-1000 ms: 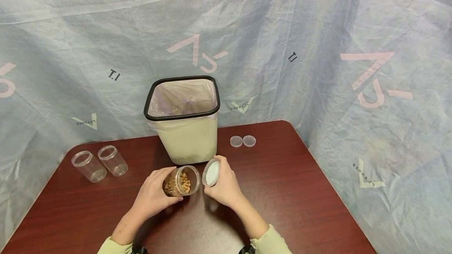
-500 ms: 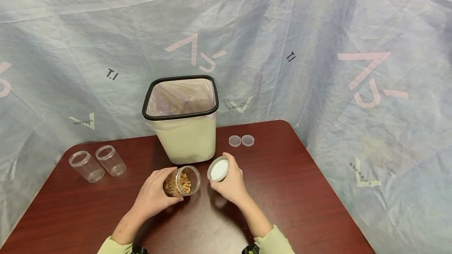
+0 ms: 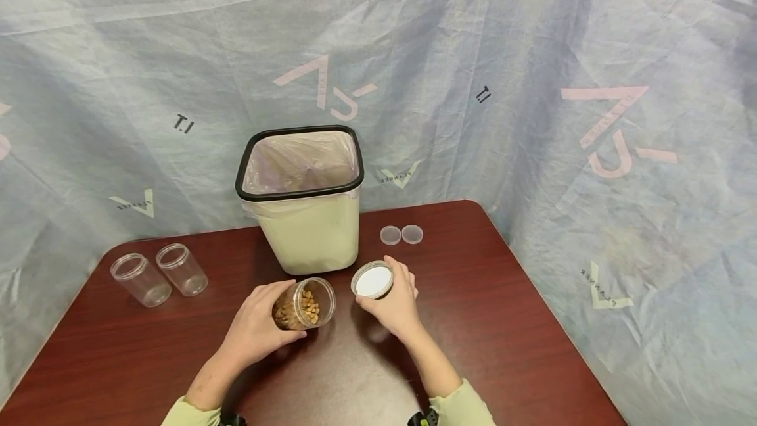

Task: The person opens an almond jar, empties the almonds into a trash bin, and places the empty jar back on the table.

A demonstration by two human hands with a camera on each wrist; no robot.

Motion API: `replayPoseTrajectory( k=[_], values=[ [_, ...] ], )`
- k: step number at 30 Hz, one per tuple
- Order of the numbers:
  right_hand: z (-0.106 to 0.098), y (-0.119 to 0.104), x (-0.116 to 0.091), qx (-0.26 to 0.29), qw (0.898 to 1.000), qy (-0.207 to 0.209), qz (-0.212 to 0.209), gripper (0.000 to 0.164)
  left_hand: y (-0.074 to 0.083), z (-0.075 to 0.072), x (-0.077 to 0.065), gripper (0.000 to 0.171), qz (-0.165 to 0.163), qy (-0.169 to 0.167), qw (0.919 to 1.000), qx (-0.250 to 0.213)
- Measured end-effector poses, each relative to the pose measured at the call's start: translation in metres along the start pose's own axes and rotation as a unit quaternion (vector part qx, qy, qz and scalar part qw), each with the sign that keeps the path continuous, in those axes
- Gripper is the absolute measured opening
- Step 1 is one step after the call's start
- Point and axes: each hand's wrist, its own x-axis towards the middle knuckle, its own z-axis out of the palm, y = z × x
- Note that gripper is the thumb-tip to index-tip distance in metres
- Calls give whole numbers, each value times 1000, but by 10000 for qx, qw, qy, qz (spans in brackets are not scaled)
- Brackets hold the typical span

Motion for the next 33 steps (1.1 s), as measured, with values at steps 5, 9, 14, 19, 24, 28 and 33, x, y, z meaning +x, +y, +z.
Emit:
replayPoseTrajectory(
  k=[5,9,14,19,24,28,33],
  values=[
    [-4,2,2,99,9993,-18,354,89,0,1,0,94,-60,-67,9999,-58],
    [-8,5,5,95,9980,-60,620,88,1,1,0,94,-88,-98,9999,-109],
    [-15,9,10,68,9987,-187,477,85,3,-1,-1,94,-117,-63,9998,-152],
    [-21,13,16,-49,9980,-200,591,86,6,-5,0,94,-153,-48,9997,-188],
    [-22,16,19,-346,9975,-279,552,95,7,-8,-1,93,-232,-45,9995,-231],
    [-21,19,22,-573,9968,-204,521,89,8,-8,-2,93,-232,-18,9994,-259],
    [-19,23,25,-906,9947,-29,489,84,8,-8,-2,93,-202,-1,9995,-259]
  ],
)
